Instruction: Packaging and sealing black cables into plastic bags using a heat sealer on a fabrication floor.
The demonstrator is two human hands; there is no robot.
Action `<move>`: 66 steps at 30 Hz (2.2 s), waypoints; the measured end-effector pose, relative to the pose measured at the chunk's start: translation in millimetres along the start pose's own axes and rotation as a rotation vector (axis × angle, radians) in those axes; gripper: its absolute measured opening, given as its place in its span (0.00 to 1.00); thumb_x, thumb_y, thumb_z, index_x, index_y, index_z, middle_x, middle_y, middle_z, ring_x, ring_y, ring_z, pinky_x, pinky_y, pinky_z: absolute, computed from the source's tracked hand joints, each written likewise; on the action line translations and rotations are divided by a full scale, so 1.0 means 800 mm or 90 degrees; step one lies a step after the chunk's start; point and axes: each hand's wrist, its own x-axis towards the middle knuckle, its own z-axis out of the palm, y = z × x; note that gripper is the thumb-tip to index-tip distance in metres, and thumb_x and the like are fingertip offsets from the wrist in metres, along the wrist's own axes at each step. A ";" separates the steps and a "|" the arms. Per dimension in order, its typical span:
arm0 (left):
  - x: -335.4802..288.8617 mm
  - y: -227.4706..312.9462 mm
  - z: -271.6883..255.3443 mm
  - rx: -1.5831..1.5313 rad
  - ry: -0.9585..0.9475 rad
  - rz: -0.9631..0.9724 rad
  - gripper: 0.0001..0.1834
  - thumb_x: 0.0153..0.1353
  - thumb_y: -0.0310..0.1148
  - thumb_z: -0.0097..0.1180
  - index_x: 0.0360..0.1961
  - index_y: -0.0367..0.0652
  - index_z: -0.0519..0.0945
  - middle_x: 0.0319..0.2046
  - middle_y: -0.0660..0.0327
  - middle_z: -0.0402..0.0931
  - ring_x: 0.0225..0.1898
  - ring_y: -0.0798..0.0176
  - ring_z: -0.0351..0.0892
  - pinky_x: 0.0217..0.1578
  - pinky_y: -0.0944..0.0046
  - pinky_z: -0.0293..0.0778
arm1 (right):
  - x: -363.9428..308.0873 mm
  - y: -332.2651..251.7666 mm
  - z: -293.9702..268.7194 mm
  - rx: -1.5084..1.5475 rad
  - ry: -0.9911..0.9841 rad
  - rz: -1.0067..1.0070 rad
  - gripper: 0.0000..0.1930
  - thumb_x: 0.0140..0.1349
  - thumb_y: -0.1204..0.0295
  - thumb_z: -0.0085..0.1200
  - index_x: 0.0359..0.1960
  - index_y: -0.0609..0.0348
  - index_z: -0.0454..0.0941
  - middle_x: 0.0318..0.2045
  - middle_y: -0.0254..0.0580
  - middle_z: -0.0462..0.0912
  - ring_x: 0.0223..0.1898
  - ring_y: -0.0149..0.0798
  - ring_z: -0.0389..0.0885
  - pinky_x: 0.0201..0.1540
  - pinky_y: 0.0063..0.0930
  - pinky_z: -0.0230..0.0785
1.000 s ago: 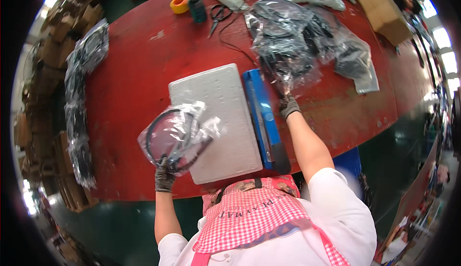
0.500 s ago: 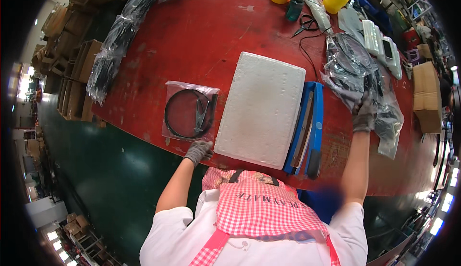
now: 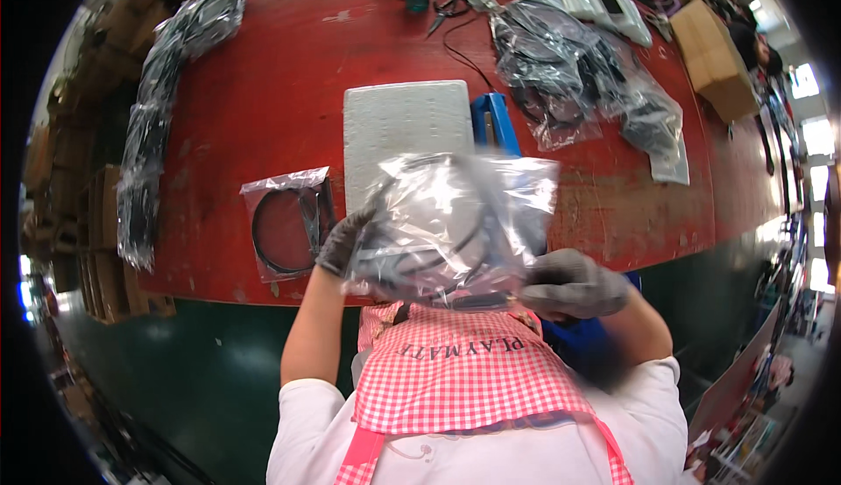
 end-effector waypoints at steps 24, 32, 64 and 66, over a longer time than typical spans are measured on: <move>0.207 -0.007 -0.063 0.341 0.353 0.154 0.08 0.57 0.36 0.54 0.31 0.42 0.74 0.23 0.62 0.76 0.19 0.70 0.72 0.20 0.70 0.69 | 0.099 0.154 -0.092 -0.593 0.658 -0.206 0.27 0.55 0.60 0.48 0.54 0.63 0.61 0.52 0.57 0.65 0.53 0.51 0.66 0.54 0.35 0.59; 0.196 0.016 -0.057 0.372 0.358 0.146 0.10 0.58 0.33 0.51 0.36 0.39 0.75 0.25 0.62 0.76 0.22 0.71 0.71 0.24 0.71 0.69 | 0.178 0.278 -0.070 -0.744 0.756 -0.218 0.30 0.51 0.68 0.43 0.57 0.67 0.56 0.59 0.60 0.55 0.59 0.54 0.57 0.60 0.46 0.47; 0.178 -0.168 0.067 -0.328 0.458 -0.173 0.08 0.53 0.40 0.56 0.26 0.50 0.74 0.20 0.65 0.71 0.26 0.63 0.70 0.38 0.52 0.70 | 0.167 0.260 -0.065 -0.645 0.750 -0.304 0.28 0.48 0.74 0.47 0.54 0.63 0.63 0.54 0.58 0.62 0.52 0.54 0.67 0.53 0.40 0.60; 0.178 -0.168 0.065 -0.354 0.450 -0.142 0.06 0.55 0.38 0.54 0.28 0.49 0.73 0.21 0.64 0.70 0.25 0.64 0.69 0.31 0.56 0.72 | 0.160 0.243 -0.064 -0.595 0.724 -0.259 0.24 0.50 0.73 0.47 0.52 0.61 0.65 0.52 0.56 0.67 0.50 0.49 0.70 0.51 0.38 0.63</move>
